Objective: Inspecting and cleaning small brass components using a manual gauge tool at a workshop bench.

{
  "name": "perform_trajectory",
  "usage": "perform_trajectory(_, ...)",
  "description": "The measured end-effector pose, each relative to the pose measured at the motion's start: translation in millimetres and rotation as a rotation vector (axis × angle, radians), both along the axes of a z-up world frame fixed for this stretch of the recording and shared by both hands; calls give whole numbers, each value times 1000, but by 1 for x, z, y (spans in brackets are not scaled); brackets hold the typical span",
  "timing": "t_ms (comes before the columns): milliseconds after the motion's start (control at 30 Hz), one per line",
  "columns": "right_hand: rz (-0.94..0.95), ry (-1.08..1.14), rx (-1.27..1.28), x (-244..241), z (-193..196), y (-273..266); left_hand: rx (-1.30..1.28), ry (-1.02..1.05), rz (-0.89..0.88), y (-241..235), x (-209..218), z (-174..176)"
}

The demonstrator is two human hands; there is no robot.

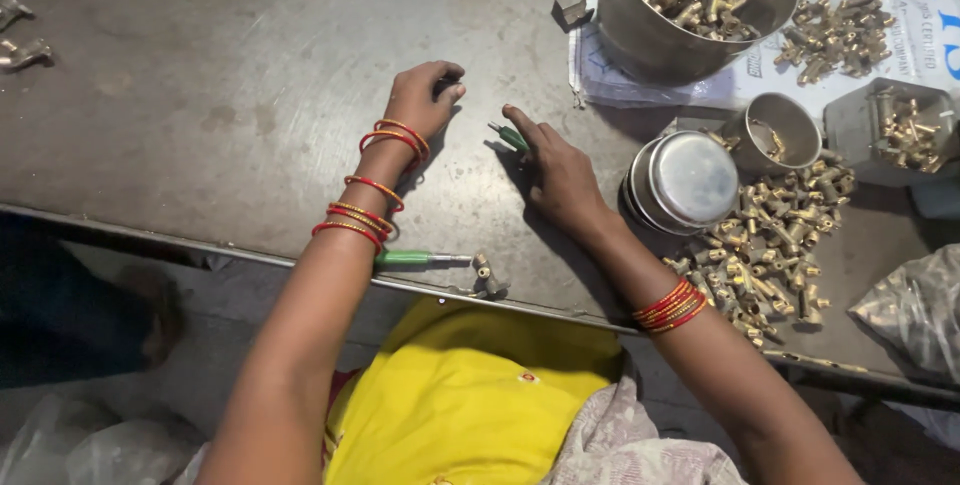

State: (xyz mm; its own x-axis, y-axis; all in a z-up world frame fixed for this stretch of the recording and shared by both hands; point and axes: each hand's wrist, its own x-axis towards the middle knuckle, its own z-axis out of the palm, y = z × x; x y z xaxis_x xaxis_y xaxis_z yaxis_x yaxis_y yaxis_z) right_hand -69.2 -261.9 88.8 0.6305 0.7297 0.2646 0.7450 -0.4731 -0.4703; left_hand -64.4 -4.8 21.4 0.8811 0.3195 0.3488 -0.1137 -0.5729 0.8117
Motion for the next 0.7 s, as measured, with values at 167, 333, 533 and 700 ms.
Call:
perform_trajectory(167, -2, -12, -10, -1, 2, 1, 132, -108, -13, -1, 3, -10)
perform_trajectory(333, 23, -34, 3, -2, 3, 2, 141, -123, 1, -1, 7, -14)
perform_trajectory(533, 31, -43, 17, 0, 0, 1, 164, -119, 32, -12, 4, -13)
perform_trajectory(700, 34, -38, 31, 0, -6, -1, 91, -139, 63, -14, 5, -18)
